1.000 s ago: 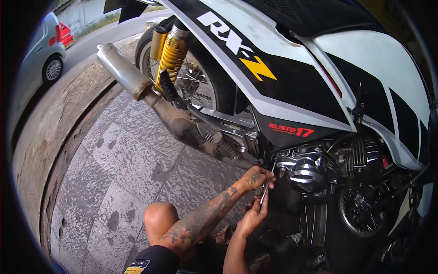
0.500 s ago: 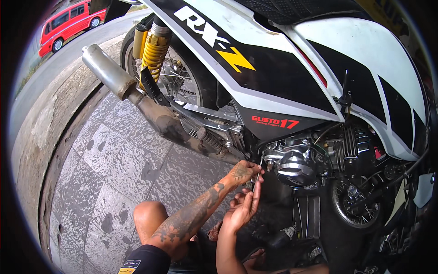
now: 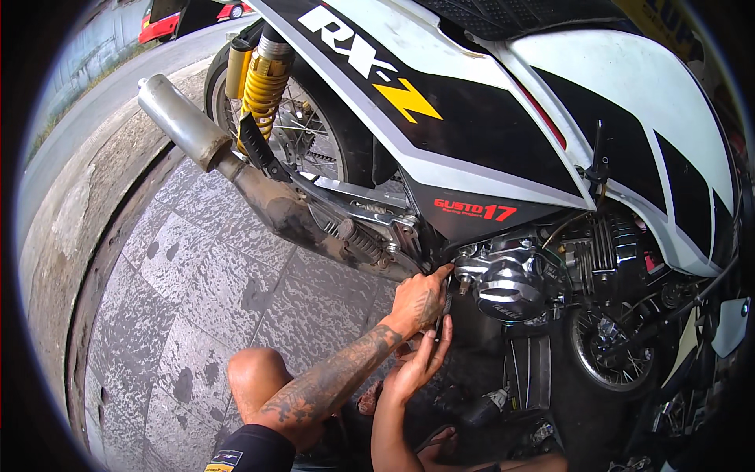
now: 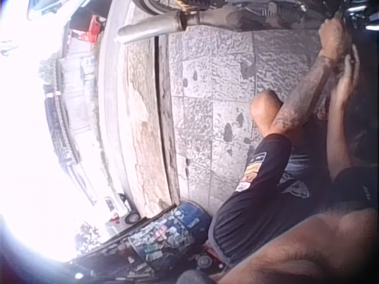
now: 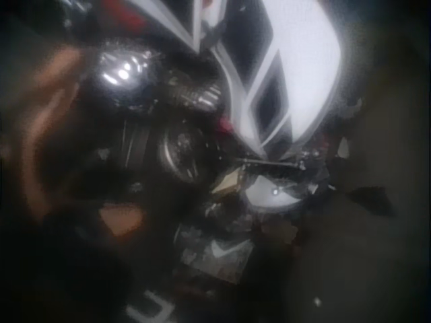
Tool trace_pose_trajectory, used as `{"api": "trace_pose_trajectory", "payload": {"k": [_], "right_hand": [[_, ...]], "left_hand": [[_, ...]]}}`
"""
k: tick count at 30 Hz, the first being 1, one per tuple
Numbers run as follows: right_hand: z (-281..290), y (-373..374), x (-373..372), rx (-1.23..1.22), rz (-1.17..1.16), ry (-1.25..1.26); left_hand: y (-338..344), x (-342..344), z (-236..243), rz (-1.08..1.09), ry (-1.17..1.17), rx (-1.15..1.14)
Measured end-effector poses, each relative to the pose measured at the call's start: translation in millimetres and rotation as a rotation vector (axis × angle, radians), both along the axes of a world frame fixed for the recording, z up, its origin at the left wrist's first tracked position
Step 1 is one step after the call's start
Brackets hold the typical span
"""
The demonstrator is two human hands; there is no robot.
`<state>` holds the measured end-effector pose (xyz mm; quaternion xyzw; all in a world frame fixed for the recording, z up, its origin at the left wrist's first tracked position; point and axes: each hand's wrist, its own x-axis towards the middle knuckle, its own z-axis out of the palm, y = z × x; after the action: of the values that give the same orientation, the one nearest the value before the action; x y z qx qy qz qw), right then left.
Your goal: The person removes bolts from a motorcycle engine casing using a T-handle wrench and by hand, placing the components in a metal tray.
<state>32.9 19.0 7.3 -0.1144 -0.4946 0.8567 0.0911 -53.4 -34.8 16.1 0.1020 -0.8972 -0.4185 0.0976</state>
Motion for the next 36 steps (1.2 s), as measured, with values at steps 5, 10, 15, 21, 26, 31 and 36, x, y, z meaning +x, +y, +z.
{"api": "trace_pose_trajectory", "payload": {"k": [5, 10, 15, 21, 26, 31, 36], "right_hand": [[-6, 1, -3, 0.146, 0.064, -0.038], [-50, 15, -16, 0.454, 0.025, 0.119], [-61, 28, -18, 0.558, 0.084, 0.055], [-37, 22, -16, 0.358, 0.024, 0.030], [-29, 12, 7, -0.284, 0.012, -0.154], [-21, 11, 5, -0.179, 0.172, -0.167], [-34, 17, -10, 0.084, 0.144, -0.135]], "left_hand": [[-2, -3, -4, 0.002, 0.011, -0.068], [-3, -5, -1, -0.018, 0.032, -0.125], [1, 3, -10, 0.052, 0.009, 0.110], [4, -1, -16, -0.039, -0.312, 0.365], [-5, 0, -13, -0.081, -0.324, 0.573], [-6, -5, -15, -0.170, -0.341, 0.834], [-8, -6, -17, -0.198, -0.299, 0.930]]}}
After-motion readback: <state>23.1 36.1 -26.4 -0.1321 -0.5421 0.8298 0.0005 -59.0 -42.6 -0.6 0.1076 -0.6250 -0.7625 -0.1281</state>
